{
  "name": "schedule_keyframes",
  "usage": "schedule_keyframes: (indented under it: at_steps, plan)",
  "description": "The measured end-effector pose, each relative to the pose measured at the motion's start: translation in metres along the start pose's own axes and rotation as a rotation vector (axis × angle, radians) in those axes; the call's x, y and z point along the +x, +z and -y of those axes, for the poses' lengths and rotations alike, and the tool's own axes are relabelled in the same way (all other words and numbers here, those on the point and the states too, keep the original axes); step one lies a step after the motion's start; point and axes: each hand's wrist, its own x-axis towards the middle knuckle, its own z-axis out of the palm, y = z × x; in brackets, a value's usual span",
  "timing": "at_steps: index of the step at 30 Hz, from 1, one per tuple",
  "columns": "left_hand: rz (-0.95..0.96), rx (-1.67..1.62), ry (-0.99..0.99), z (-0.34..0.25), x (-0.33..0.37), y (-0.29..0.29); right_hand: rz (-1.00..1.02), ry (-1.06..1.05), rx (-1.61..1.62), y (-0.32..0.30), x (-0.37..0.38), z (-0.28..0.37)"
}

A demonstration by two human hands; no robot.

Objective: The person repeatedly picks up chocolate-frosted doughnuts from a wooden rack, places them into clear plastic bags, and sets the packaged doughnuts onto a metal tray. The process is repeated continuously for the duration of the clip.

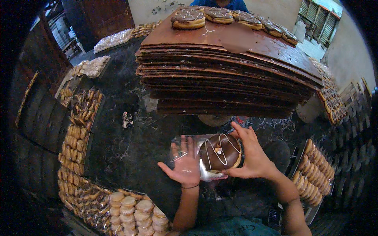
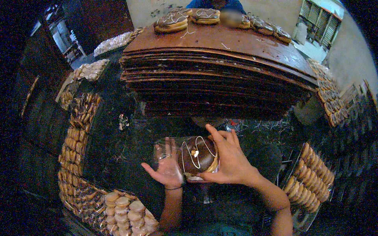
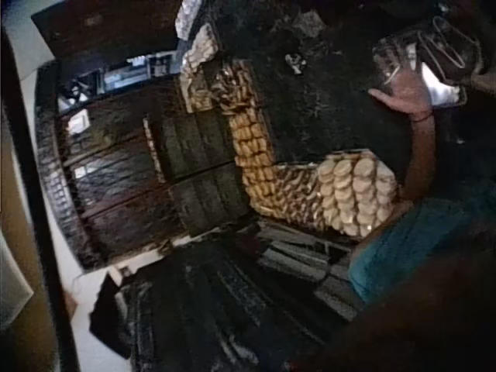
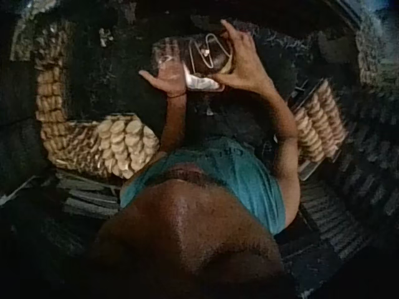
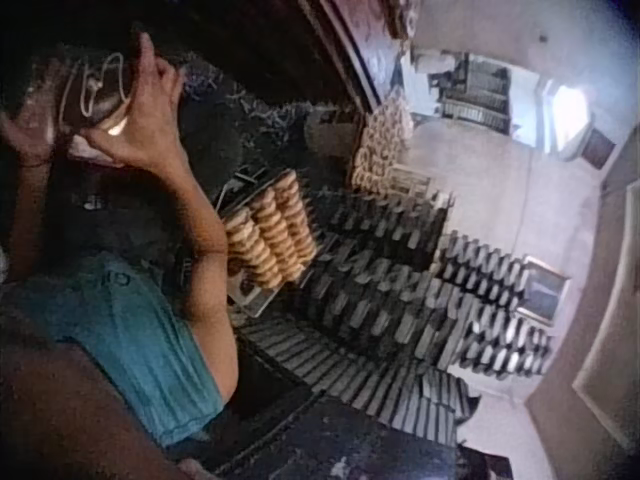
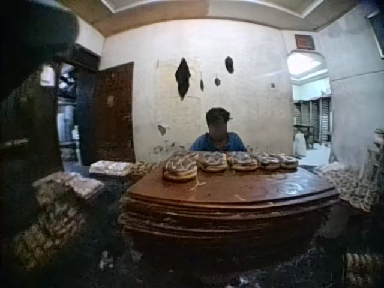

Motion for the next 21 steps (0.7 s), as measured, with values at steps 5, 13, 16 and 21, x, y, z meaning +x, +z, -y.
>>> schedule_keyframes:
  at_steps: [5, 13, 16, 21]
  plan:
    - [-0.038, 0.158, 0.086, 0.010, 0.003, -0.009, -0.031, 0.054, -0.136, 0.035, 0.007, -0.008]
    - [-0.391, 0.079, -0.023, 0.006, -0.003, -0.032, -0.216, 0.246, 0.360, 0.074, -0.006, -0.020]
    - [-0.162, 0.042, -0.087, 0.014, 0.001, -0.011, -0.328, 0.364, 0.644, 0.098, -0.025, -0.043]
    - [-0.509, 0.138, -0.130, 0.016, 0.000, -0.012, -0.301, 0.348, 0.704, 0.086, 0.013, -0.036]
